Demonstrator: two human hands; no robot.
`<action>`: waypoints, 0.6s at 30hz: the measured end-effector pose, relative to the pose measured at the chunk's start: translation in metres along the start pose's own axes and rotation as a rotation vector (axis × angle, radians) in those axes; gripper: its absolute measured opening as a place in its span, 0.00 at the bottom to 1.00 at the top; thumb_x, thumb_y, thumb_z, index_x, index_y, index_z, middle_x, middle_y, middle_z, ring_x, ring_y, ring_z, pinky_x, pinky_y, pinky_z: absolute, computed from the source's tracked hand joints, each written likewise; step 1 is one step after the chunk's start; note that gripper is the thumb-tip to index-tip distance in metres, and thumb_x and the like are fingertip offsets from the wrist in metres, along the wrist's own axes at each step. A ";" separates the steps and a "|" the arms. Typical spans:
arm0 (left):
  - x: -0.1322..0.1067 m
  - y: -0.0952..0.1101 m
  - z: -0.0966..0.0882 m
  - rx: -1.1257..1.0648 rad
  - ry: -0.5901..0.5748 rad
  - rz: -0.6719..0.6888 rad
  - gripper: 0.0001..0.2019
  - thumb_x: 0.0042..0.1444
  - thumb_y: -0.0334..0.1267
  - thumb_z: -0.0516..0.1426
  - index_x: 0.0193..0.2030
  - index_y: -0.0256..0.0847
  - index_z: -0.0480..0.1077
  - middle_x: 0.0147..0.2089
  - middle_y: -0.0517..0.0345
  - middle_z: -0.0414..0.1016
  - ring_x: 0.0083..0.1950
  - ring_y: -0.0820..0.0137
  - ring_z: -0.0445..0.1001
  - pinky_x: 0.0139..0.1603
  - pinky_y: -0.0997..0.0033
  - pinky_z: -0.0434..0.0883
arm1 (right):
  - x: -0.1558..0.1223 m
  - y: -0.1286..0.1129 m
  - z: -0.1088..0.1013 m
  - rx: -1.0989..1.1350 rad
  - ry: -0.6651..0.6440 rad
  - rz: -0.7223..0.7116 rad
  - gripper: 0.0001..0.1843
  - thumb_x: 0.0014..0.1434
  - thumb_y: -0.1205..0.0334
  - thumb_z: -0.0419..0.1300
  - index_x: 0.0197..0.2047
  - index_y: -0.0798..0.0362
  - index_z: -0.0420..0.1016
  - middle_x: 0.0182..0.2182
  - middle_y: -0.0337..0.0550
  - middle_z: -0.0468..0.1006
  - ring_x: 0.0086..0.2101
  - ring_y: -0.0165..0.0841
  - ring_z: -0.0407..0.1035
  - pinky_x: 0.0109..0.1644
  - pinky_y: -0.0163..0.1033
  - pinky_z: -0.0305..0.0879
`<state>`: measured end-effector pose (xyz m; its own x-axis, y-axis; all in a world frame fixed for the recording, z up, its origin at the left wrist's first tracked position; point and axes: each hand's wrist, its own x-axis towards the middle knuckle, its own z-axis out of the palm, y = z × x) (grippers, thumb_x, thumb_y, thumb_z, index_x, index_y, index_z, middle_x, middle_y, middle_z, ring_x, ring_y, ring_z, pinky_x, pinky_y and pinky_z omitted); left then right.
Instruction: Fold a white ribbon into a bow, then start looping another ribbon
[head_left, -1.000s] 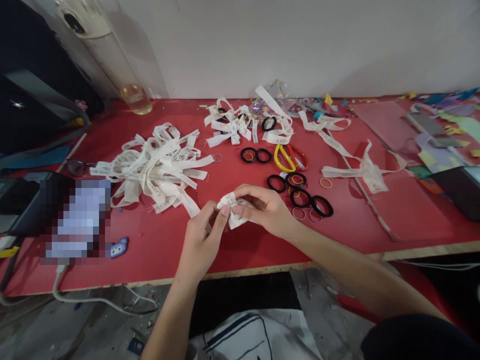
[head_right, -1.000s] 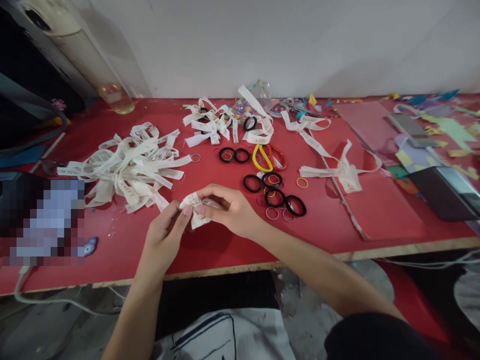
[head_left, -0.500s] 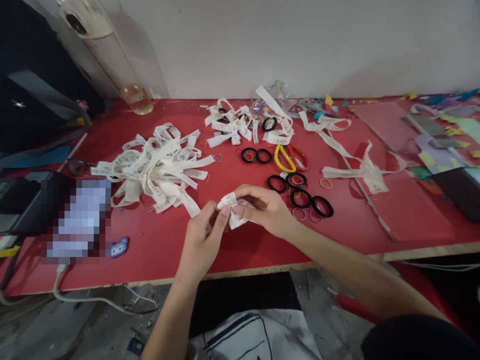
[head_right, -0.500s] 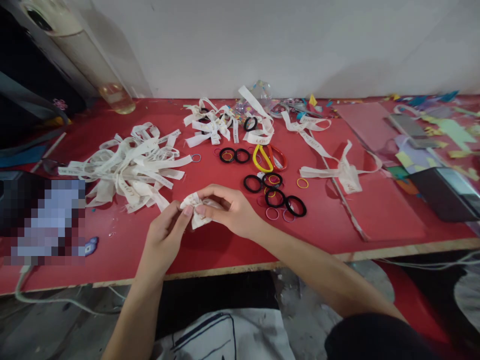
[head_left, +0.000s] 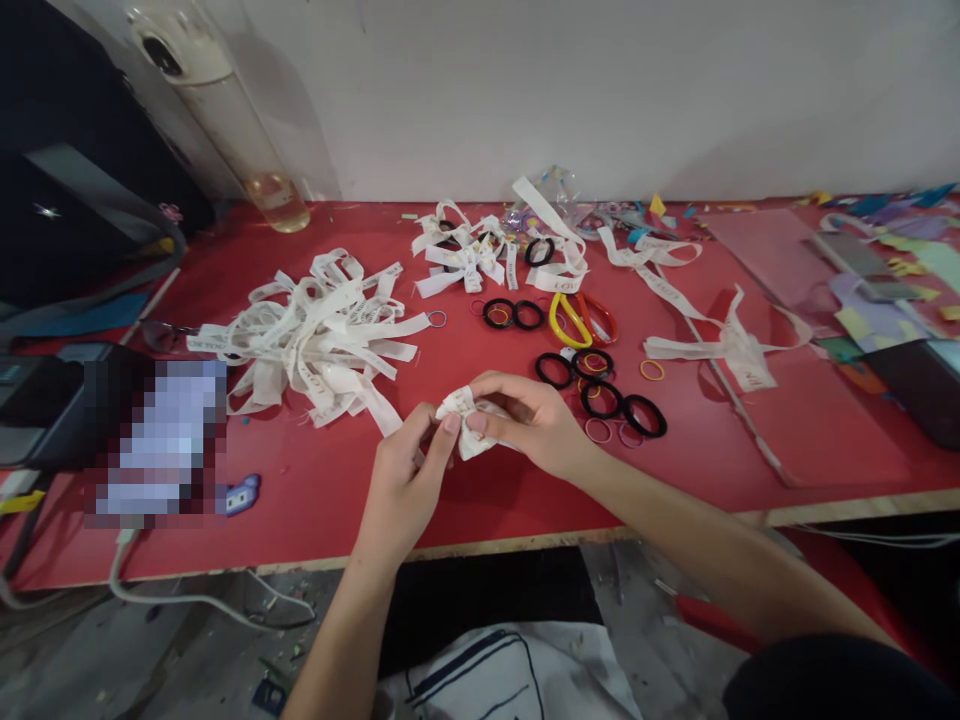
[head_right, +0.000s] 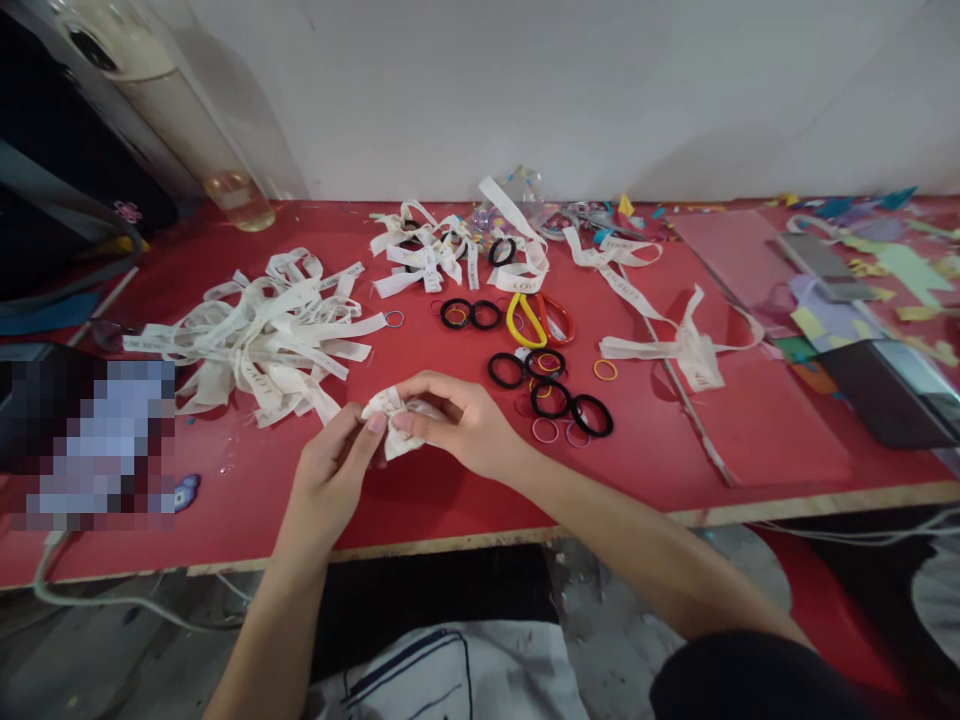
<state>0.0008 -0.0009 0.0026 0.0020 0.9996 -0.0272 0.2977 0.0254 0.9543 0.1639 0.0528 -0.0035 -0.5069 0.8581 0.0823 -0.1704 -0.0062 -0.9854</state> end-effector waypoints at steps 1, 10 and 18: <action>0.000 0.000 0.000 -0.002 0.001 0.004 0.17 0.65 0.47 0.50 0.28 0.40 0.61 0.24 0.65 0.61 0.25 0.77 0.60 0.25 0.78 0.58 | 0.000 0.000 0.000 -0.001 0.002 0.003 0.09 0.56 0.61 0.65 0.42 0.52 0.76 0.36 0.40 0.74 0.34 0.27 0.67 0.38 0.33 0.66; -0.002 0.001 -0.001 -0.049 0.019 -0.014 0.18 0.65 0.47 0.50 0.27 0.39 0.62 0.24 0.64 0.61 0.26 0.77 0.58 0.27 0.75 0.56 | 0.000 0.000 -0.001 -0.005 -0.013 -0.015 0.10 0.57 0.62 0.65 0.43 0.51 0.77 0.37 0.40 0.73 0.35 0.27 0.67 0.38 0.33 0.65; -0.002 0.004 -0.002 -0.067 0.039 -0.018 0.18 0.65 0.47 0.50 0.27 0.39 0.62 0.24 0.64 0.60 0.26 0.76 0.56 0.27 0.75 0.55 | 0.000 0.000 0.000 -0.004 -0.010 -0.001 0.12 0.56 0.58 0.66 0.42 0.52 0.77 0.37 0.42 0.73 0.34 0.29 0.67 0.37 0.34 0.66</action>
<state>0.0003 -0.0027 0.0066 -0.0409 0.9986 -0.0344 0.2323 0.0430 0.9717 0.1634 0.0528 -0.0034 -0.5148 0.8531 0.0842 -0.1672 -0.0036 -0.9859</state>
